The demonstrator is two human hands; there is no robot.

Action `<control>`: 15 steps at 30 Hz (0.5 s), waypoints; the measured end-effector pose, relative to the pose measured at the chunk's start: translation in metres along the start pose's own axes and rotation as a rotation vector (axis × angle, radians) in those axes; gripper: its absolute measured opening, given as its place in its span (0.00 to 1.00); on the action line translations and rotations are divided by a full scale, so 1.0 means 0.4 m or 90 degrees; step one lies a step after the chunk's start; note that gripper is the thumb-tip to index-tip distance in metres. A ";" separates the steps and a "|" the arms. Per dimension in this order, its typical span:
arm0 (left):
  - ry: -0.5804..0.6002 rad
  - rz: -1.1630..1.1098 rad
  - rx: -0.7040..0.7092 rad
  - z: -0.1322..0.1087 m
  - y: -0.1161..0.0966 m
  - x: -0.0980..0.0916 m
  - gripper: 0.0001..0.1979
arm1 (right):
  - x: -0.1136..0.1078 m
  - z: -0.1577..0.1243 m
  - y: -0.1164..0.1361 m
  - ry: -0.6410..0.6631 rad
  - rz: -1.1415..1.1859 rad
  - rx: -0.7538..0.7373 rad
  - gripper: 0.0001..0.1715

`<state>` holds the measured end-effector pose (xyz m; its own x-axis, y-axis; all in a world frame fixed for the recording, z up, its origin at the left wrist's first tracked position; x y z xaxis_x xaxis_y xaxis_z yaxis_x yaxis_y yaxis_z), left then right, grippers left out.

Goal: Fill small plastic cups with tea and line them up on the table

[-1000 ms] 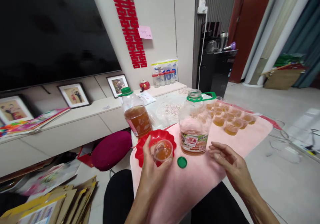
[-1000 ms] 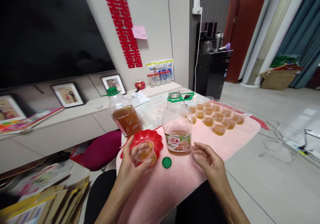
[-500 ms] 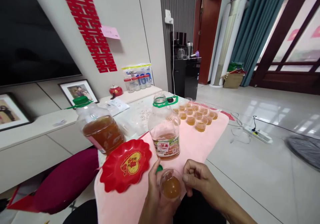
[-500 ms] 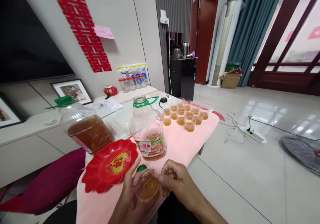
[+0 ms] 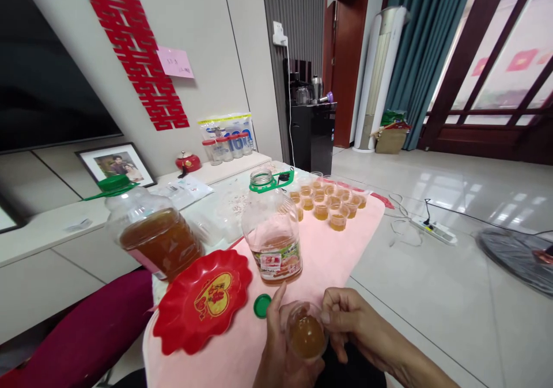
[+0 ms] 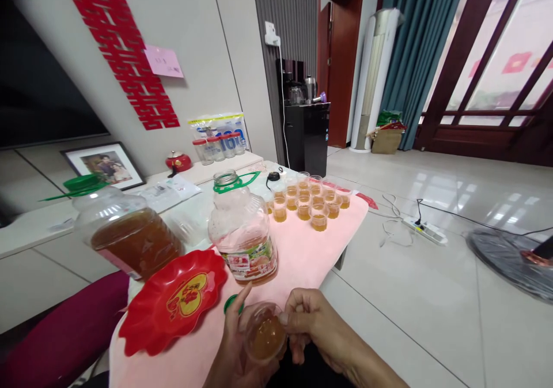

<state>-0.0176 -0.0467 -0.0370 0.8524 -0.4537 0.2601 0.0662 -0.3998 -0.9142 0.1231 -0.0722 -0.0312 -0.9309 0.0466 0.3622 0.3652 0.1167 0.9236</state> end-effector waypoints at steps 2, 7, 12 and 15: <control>-0.003 -0.003 -0.002 0.005 -0.003 0.007 0.62 | -0.002 -0.001 0.003 -0.010 0.020 0.011 0.28; -0.031 -0.030 -0.007 0.025 0.007 0.010 0.60 | -0.007 0.004 0.019 -0.016 0.043 0.006 0.23; -0.115 -0.039 0.082 0.036 0.005 -0.039 0.56 | -0.044 0.032 0.045 -0.012 0.048 -0.047 0.24; -0.188 -0.026 0.072 0.031 0.004 -0.091 0.45 | -0.088 0.062 0.074 -0.031 0.047 -0.100 0.24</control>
<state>-0.0421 -0.0209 -0.0516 0.9603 -0.1822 0.2112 0.1466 -0.3145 -0.9379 0.1666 -0.0459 -0.0196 -0.8989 0.0973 0.4273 0.4249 -0.0447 0.9041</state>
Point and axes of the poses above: each hand's wrist, its own z-axis towards the middle knuckle, its own x-axis out of the palm, y = z × x, the point moved 6 cm from there along z, towards the middle knuckle, and after that the axes turned 9 degrees about -x, right-handed, at the moved point
